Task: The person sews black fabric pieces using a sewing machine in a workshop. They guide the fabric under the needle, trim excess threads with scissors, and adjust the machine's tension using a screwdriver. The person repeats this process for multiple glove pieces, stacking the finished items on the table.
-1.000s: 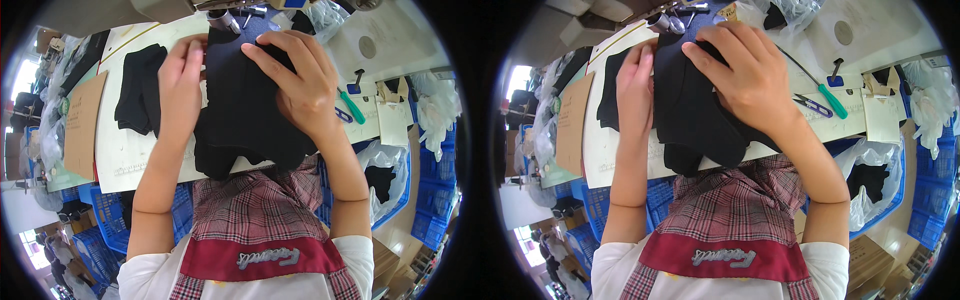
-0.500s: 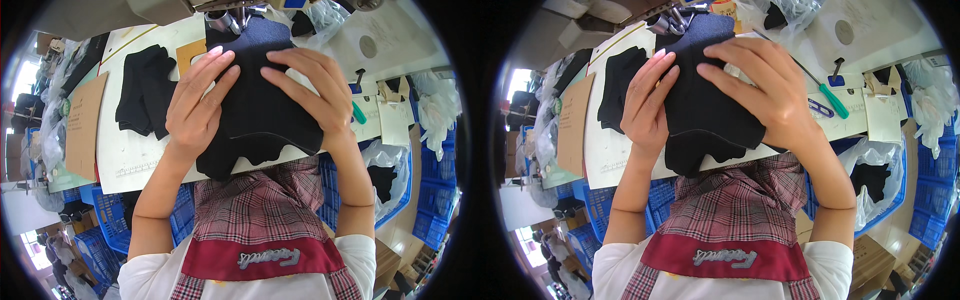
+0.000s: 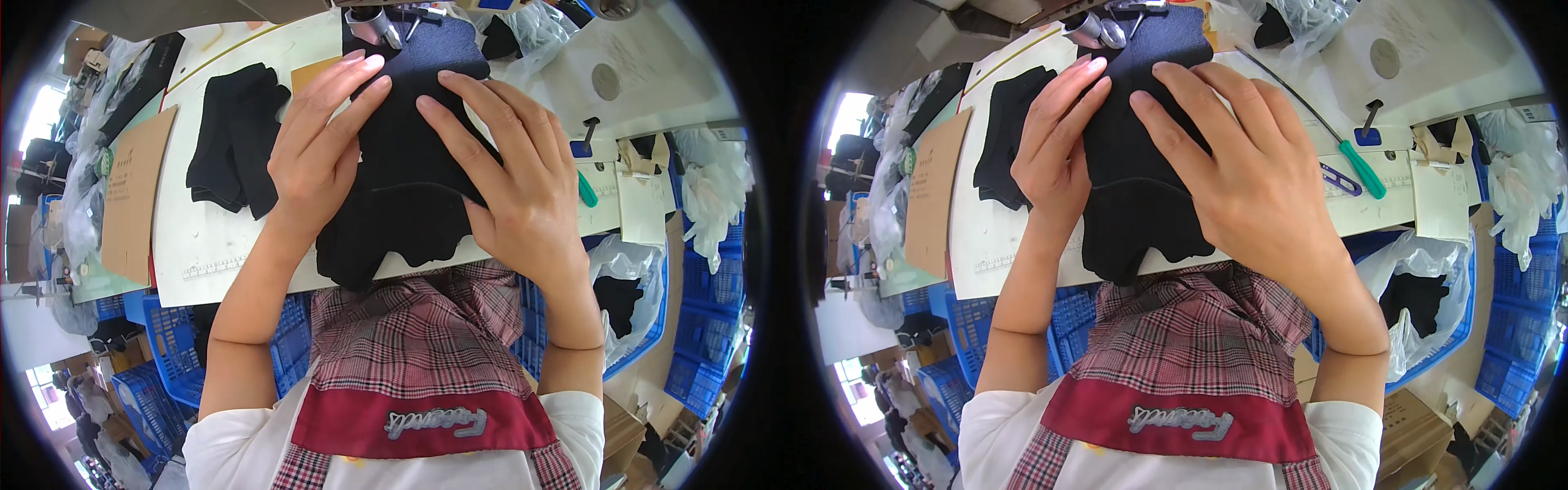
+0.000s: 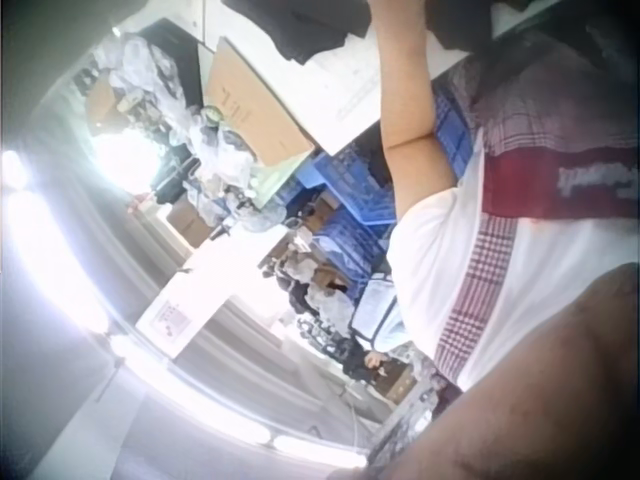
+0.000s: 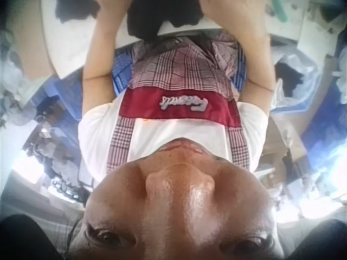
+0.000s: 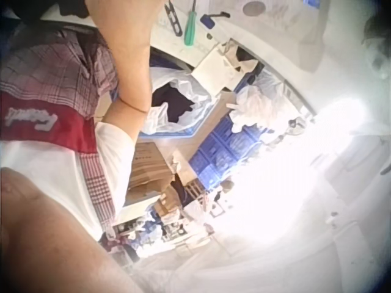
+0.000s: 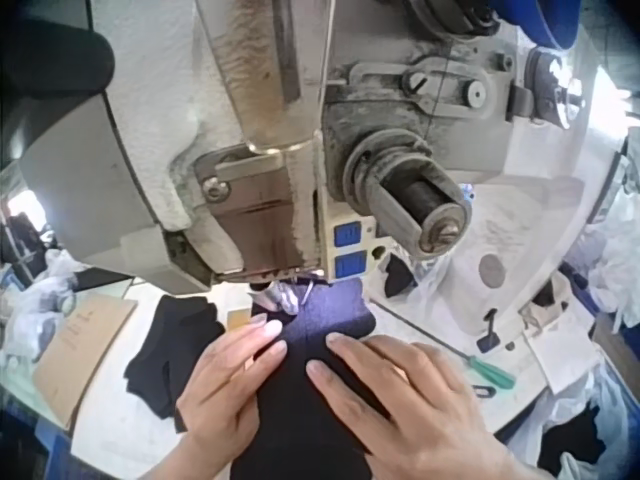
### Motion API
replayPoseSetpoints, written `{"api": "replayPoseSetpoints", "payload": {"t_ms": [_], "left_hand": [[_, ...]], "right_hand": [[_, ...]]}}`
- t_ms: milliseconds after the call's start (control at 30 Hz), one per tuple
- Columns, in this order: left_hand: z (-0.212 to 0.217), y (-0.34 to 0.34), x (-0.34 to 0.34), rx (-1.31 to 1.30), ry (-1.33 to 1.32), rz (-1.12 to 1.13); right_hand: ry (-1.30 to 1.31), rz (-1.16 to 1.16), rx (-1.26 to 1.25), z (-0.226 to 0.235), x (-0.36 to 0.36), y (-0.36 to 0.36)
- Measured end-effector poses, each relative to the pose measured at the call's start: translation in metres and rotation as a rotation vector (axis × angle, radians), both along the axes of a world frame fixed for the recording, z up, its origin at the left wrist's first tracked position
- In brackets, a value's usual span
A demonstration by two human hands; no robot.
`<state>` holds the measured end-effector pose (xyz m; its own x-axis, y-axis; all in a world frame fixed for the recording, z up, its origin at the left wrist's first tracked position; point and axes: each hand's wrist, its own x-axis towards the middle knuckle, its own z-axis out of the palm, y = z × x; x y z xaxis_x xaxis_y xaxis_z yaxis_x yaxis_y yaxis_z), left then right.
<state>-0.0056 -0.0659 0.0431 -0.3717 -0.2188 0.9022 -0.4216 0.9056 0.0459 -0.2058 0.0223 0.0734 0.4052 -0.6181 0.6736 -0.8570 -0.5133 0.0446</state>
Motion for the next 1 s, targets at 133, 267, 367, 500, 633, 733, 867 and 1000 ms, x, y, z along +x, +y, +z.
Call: {"api": "replayPoseSetpoints", "payload": {"t_ms": [133,267,367,500,633,733,867,1000], "left_hand": [[0.0,-0.004,-0.001,-0.029,0.013,0.018],[-0.001,-0.008,-0.004,-0.03,0.036,0.023],[0.0,-0.011,-0.005,-0.025,0.05,0.022],[0.0,-0.013,-0.006,-0.012,0.057,0.021],[-0.002,-0.014,-0.005,-0.006,0.065,0.038],[-0.002,-0.014,-0.006,-0.004,0.075,0.043],[-0.003,-0.016,-0.007,-0.003,0.082,0.062],[-0.003,-0.018,-0.01,0.01,0.101,0.068]], "right_hand": [[-0.028,-0.029,0.054,0.003,0.005,0.002],[-0.019,-0.088,-0.021,0.0,0.013,-0.006],[-0.03,-0.09,-0.083,-0.002,0.017,-0.013],[-0.046,-0.076,-0.184,-0.007,0.016,-0.024],[-0.054,-0.073,-0.238,-0.009,0.015,-0.031],[-0.069,-0.076,-0.238,-0.009,0.016,-0.031],[-0.074,-0.076,-0.258,-0.009,0.019,-0.033],[-0.078,-0.066,-0.307,-0.012,0.02,-0.037]]}}
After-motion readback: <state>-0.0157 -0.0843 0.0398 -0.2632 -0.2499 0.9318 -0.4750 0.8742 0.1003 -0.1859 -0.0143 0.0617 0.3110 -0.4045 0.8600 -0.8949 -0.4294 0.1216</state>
